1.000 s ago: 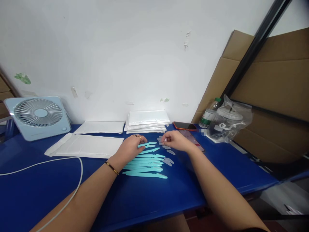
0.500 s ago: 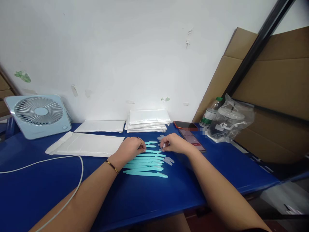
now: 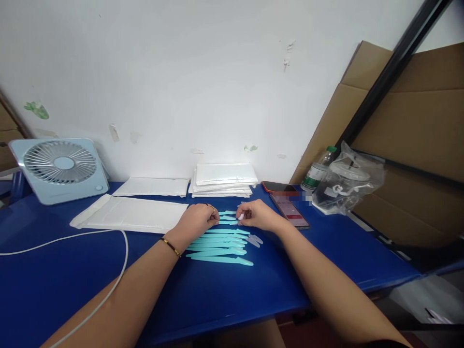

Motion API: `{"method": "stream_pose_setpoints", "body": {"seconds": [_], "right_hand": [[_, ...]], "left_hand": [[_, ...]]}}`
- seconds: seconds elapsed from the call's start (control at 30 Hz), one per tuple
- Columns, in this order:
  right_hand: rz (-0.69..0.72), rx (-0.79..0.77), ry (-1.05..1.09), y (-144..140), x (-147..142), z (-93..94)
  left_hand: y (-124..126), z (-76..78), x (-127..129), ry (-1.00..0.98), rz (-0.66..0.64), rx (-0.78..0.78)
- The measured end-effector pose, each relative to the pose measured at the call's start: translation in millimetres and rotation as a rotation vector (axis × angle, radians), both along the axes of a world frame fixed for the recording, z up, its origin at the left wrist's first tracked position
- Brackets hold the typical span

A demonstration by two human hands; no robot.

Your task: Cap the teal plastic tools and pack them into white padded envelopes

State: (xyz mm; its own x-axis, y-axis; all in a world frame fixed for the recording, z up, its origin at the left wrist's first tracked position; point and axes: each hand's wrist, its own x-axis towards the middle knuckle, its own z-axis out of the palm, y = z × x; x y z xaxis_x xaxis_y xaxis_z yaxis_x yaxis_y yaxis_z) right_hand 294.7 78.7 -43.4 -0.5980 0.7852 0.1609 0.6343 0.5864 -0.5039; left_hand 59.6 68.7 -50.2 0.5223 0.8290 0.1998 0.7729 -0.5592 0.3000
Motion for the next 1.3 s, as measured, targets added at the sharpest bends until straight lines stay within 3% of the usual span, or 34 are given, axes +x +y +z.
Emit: {"method": "stream_pose_setpoints", "body": {"seconds": [0.13, 0.23, 0.4, 0.53, 0.7, 0.87, 1.07, 1.3], "right_hand": [[-0.024, 0.023, 0.047, 0.2, -5.8, -1.8], [-0.055, 0.010, 0.073, -3.1, 6.0, 11.8], [0.081, -0.295, -0.096, -12.5, 34.8, 40.7], [0.176, -0.411, -0.219, -12.1, 34.9, 36.3], [0.116, -0.316, -0.246, -6.1, 27.3, 22.5], [0.029, -0.206, -0.191, -5.6, 28.0, 24.0], [-0.052, -0.207, -0.137, -3.7, 29.2, 24.6], [0.032, -0.216, -0.103, -1.5, 26.9, 19.6]], "left_hand": [[0.3, -0.6, 1.0, 0.005, 0.014, 0.003], [-2.8, 2.4, 0.7, -0.007, 0.023, 0.006], [-9.2, 9.3, -0.3, -0.038, -0.052, -0.077], [-9.2, 10.8, -1.5, -0.002, -0.039, -0.115], [-7.2, 12.3, -4.9, 0.021, 0.052, -0.070], [-9.1, 13.9, -4.8, 0.019, 0.064, -0.084], [-8.8, 13.2, -2.8, 0.038, 0.060, -0.100], [-7.6, 11.0, -2.9, 0.012, 0.042, -0.108]]}}
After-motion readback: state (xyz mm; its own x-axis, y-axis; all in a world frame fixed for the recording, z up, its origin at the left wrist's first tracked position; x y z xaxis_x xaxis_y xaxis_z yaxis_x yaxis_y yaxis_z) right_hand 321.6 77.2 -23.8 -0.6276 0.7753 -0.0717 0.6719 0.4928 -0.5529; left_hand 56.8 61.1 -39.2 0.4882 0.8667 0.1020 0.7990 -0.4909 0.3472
